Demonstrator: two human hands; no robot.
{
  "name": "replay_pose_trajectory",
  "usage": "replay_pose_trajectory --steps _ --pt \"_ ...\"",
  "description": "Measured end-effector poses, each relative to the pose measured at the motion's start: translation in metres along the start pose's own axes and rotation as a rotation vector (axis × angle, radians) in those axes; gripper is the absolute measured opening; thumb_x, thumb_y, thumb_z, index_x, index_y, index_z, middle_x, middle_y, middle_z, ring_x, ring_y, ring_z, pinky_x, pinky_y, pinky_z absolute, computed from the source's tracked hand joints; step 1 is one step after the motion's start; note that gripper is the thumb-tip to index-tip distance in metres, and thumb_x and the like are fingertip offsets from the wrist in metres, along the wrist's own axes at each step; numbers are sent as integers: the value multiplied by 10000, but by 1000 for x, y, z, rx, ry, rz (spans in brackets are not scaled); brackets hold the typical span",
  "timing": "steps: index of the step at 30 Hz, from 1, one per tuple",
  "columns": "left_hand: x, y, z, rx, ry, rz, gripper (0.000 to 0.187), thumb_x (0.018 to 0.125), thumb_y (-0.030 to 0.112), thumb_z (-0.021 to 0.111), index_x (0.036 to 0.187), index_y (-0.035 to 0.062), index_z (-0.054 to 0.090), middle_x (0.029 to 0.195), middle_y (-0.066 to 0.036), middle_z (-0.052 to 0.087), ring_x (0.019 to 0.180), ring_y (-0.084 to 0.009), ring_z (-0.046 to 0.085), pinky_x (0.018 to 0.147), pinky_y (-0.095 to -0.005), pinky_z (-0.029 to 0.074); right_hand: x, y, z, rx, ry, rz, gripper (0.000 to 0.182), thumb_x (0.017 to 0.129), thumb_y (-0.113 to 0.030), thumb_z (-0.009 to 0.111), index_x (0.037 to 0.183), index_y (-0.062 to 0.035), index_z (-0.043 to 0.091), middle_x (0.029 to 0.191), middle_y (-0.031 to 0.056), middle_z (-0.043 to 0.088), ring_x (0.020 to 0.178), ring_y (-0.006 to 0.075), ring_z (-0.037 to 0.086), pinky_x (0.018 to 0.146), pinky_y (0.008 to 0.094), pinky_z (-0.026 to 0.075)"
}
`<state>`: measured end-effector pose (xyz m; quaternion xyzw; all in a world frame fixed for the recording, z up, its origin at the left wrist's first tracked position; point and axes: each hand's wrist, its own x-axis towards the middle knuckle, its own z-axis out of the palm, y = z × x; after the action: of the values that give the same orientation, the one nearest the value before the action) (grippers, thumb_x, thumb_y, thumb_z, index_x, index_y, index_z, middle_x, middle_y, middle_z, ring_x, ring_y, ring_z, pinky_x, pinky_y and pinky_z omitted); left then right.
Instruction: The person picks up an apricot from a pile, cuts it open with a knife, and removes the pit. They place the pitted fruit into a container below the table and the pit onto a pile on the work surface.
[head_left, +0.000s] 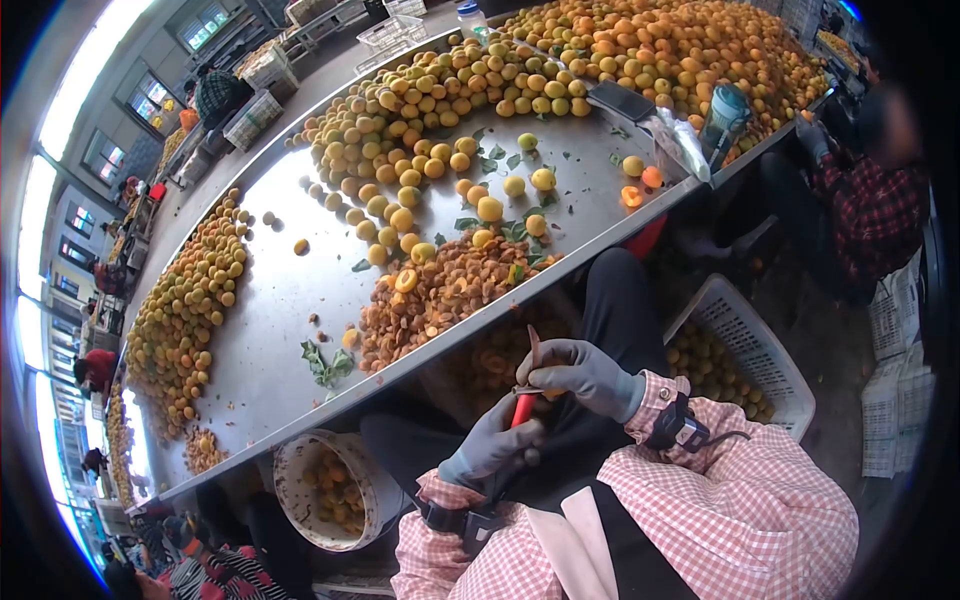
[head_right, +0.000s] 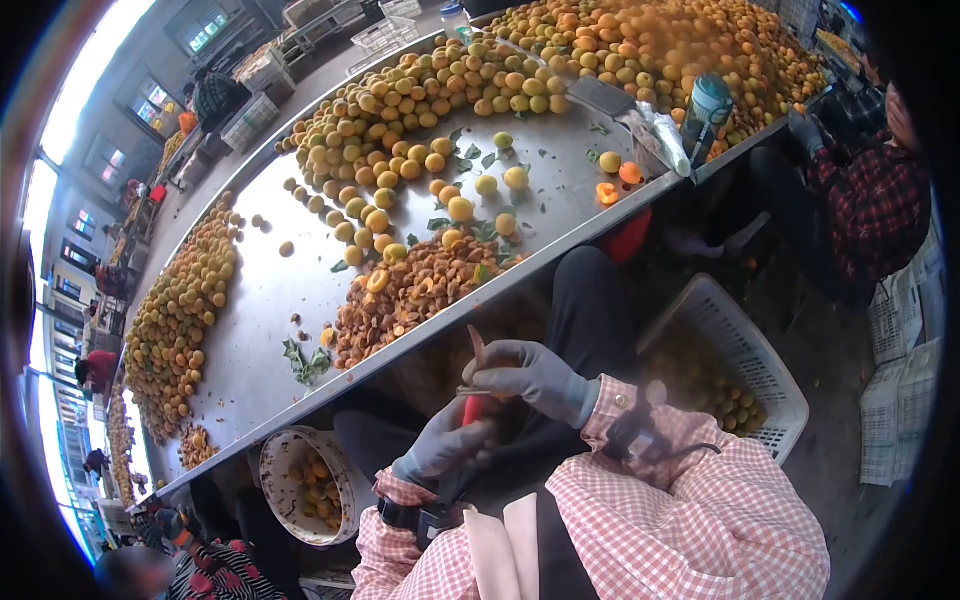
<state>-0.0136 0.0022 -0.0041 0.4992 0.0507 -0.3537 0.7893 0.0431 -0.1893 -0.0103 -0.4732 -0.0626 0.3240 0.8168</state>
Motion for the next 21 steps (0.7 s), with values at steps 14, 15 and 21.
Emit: replay_pose_trajectory --steps 14,15,21 --pt "16 -13 -4 1219 535 600 266 815 229 678 1003 71 575 718 -144 625 654 -354 616 567 -390 476 -2 -9 -5 -47 24 -6 323 824 -170 724 1103 -55 608 1100 45 610 994 114 581 851 244 491" --pt "14 -12 -1 1219 536 598 266 815 229 678 1003 71 575 718 -144 625 654 -354 616 567 -390 476 -3 -9 -2 -46 24 -6 323 824 -170 724 1103 -55 608 1100 45 610 994 114 581 851 244 491" --pt "3 -12 -4 352 153 67 485 836 367 686 1218 133 499 1142 -133 628 791 -316 669 759 -369 539 1 3 -8 -185 -29 -134 230 849 -128 695 1059 -51 645 1083 65 637 1033 143 586 958 283 449"
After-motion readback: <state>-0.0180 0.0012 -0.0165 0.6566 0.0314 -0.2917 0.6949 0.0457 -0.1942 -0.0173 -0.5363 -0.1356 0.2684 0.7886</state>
